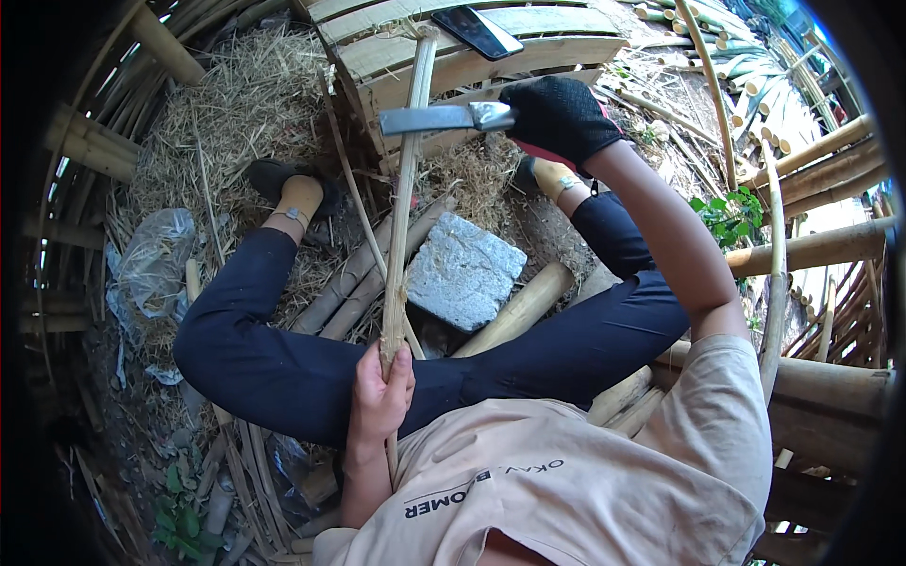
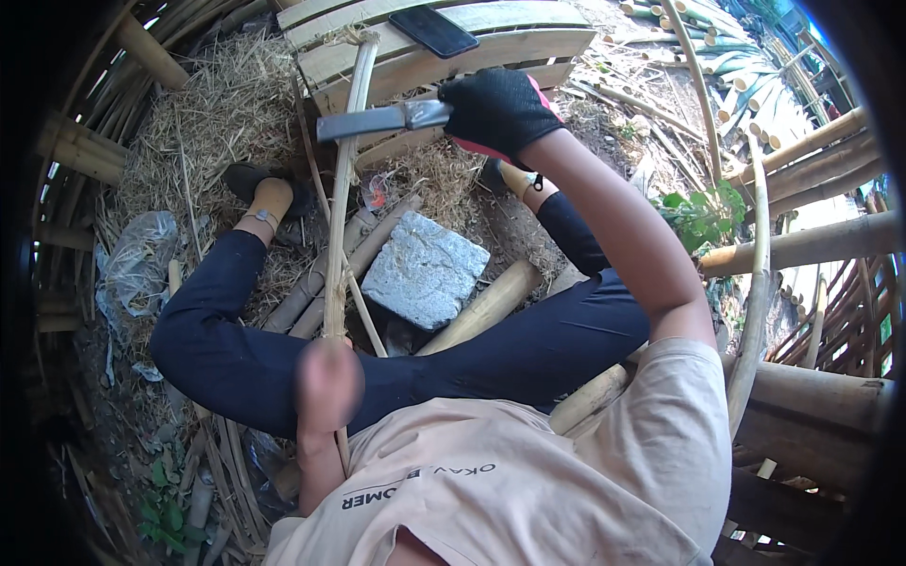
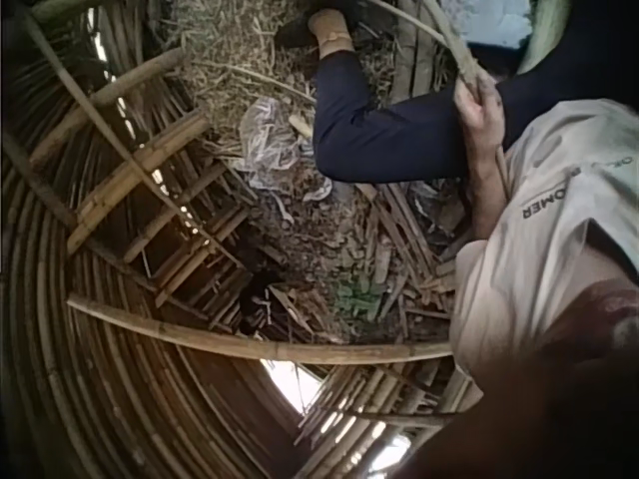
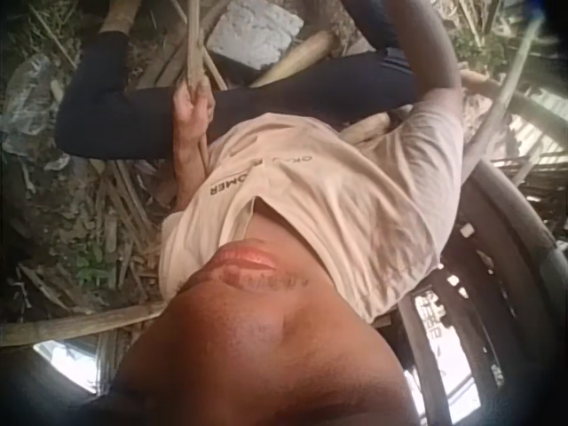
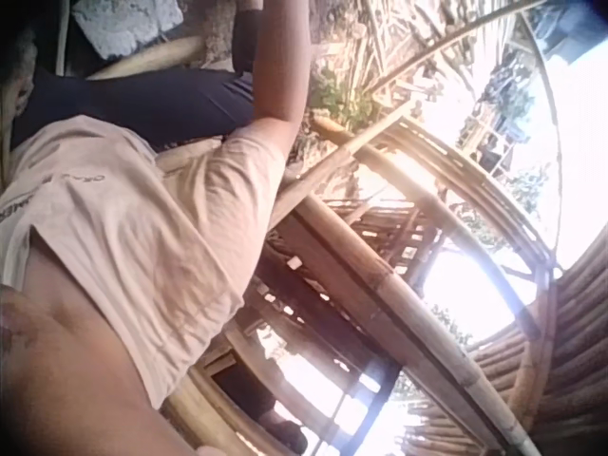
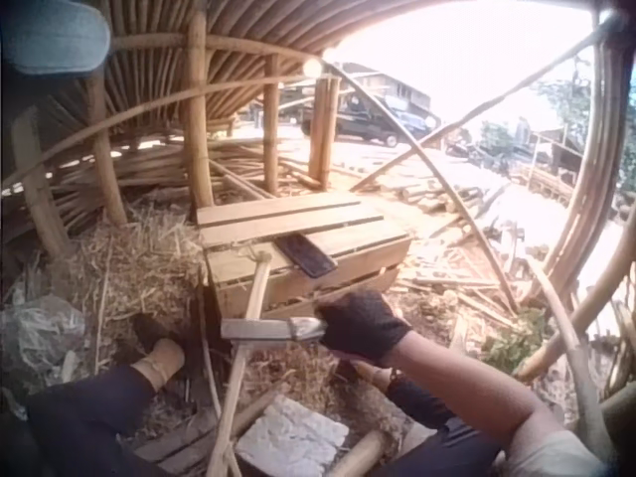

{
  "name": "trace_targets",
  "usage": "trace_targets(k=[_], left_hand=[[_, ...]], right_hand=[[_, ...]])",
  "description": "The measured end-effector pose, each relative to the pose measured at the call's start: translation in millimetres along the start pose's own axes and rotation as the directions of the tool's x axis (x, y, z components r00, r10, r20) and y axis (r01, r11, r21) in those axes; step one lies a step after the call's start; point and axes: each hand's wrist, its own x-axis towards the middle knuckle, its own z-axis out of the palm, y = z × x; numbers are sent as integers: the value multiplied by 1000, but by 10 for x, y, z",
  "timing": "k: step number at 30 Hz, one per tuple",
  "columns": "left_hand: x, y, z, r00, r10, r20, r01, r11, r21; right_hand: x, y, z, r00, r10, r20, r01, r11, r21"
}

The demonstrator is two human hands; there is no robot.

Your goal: The person uses a knife to shave a thin strip of bamboo. They hold the bamboo strip in one hand and repeatedly pull the knife blade along its length to thin and smooth the surface.

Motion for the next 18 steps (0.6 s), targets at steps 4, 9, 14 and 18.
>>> trace_targets(k=[4,9,14,18], left_hand=[[66,-21,-66,999,-39,24,41,997,-69],[99,-39,-79,990,-94,104,114,972,-203],[95,-45,67,938,328,-115,-211,800,561],[77,-72,81,934,334,-124,-198,777,598]], right_hand=[[-290,-471,2,988,-128,91,115,984,138],[-511,-931,252,947,-104,304,45,980,195],[-483,-911,433,945,-69,321,-5,975,224],[-342,-813,471,960,-24,279,-29,982,185]])
